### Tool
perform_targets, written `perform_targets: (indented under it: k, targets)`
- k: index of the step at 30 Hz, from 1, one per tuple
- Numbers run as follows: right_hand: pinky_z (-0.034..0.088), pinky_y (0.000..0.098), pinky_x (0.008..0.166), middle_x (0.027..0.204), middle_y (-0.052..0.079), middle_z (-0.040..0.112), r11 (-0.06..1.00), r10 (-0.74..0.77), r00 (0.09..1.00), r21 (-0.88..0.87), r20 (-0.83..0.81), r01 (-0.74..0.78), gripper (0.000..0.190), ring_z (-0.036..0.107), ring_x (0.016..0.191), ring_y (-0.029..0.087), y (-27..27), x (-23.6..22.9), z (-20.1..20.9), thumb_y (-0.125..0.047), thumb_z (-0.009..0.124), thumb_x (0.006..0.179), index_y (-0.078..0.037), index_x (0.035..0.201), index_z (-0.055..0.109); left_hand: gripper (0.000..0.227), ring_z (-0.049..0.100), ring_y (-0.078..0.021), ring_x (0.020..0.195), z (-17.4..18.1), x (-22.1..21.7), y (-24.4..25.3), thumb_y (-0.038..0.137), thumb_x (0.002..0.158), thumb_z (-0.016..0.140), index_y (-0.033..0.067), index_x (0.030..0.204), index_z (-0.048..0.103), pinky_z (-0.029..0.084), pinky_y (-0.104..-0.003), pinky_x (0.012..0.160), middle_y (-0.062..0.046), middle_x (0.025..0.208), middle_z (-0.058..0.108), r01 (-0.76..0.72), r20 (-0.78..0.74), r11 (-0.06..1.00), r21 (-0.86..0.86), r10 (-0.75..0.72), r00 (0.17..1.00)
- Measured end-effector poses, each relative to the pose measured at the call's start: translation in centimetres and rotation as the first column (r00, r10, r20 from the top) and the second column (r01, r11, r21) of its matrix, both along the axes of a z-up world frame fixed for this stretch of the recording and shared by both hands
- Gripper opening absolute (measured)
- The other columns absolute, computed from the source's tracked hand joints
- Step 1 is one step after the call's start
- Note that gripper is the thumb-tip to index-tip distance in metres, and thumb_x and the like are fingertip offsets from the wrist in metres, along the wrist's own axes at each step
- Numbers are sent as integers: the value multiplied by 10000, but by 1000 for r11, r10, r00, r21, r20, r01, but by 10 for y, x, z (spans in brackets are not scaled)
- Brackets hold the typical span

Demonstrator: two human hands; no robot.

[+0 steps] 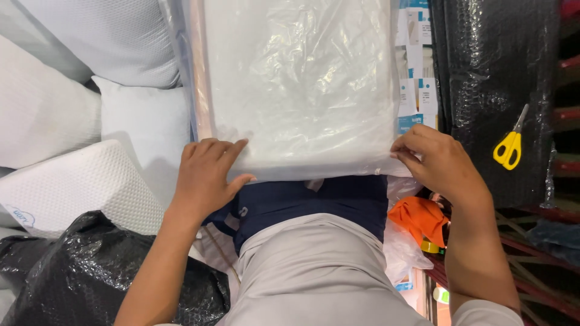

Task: Cleaning a pillow with a lint roller and placing it into a plastic bag for packaging.

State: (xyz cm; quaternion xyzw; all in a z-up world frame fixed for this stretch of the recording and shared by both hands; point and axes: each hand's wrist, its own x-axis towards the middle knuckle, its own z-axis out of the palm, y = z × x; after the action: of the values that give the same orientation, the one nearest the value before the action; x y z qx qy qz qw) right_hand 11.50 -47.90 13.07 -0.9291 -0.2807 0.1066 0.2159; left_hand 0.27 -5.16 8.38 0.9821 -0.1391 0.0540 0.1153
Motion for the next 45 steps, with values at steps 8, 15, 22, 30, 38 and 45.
perform_targets:
  k: [8, 15, 22, 30, 38, 45]
  targets:
    - [498, 354, 838, 1077, 66, 669, 998, 41, 999, 51, -16, -41, 213, 656, 941, 221, 8, -12, 11, -175, 697, 935, -57, 1098, 628, 298, 566, -297, 962, -2, 5, 5, 357, 934, 752, 167, 1159, 709, 459, -430, 784, -57, 1009, 613, 65, -10, 979, -192, -68, 998]
    - [496, 378, 700, 913, 61, 621, 991, 131, 978, -12, 161, -131, 138, 656, 894, 249, 1, -13, -2, -100, 769, 933, -69, 982, 644, 341, 535, -264, 832, -1, 4, 10, 330, 961, 738, 126, 1229, 679, 455, -394, 732, -48, 892, 577, 126, 35, 953, -275, -121, 992]
    - [509, 397, 891, 1085, 92, 714, 963, 226, 947, 92, 228, -252, 139, 681, 1011, 290, 10, -1, -8, 61, 712, 905, -31, 1001, 670, 289, 555, -275, 894, 5, 13, 12, 327, 966, 714, 55, 1052, 666, 464, -397, 831, -73, 902, 584, 186, 9, 909, -372, -197, 980]
    - [488, 412, 758, 881, 85, 685, 983, 183, 981, -35, 60, -181, 57, 653, 807, 305, -8, 4, -26, -119, 622, 967, -83, 1005, 644, 272, 651, -263, 1076, 4, 11, 21, 352, 939, 677, 85, 904, 714, 512, -429, 832, -55, 883, 729, 70, -294, 928, -367, -187, 937]
    - [508, 341, 810, 946, 51, 705, 983, 175, 984, 57, -19, -174, 93, 681, 893, 230, 3, 5, 2, -127, 682, 948, -79, 1026, 666, 220, 624, -281, 670, 21, 29, 26, 244, 1008, 632, 68, 891, 695, 448, -407, 619, -44, 717, 670, 200, -165, 896, -397, -284, 944]
    - [528, 333, 888, 970, 59, 751, 973, 158, 984, 185, -78, -141, 234, 712, 920, 206, -12, 13, -12, -181, 798, 862, -38, 1037, 740, 214, 594, -251, 568, 10, 39, 35, 362, 1005, 643, 169, 948, 716, 409, -389, 550, -20, 587, 601, 100, -261, 941, -324, -191, 946]
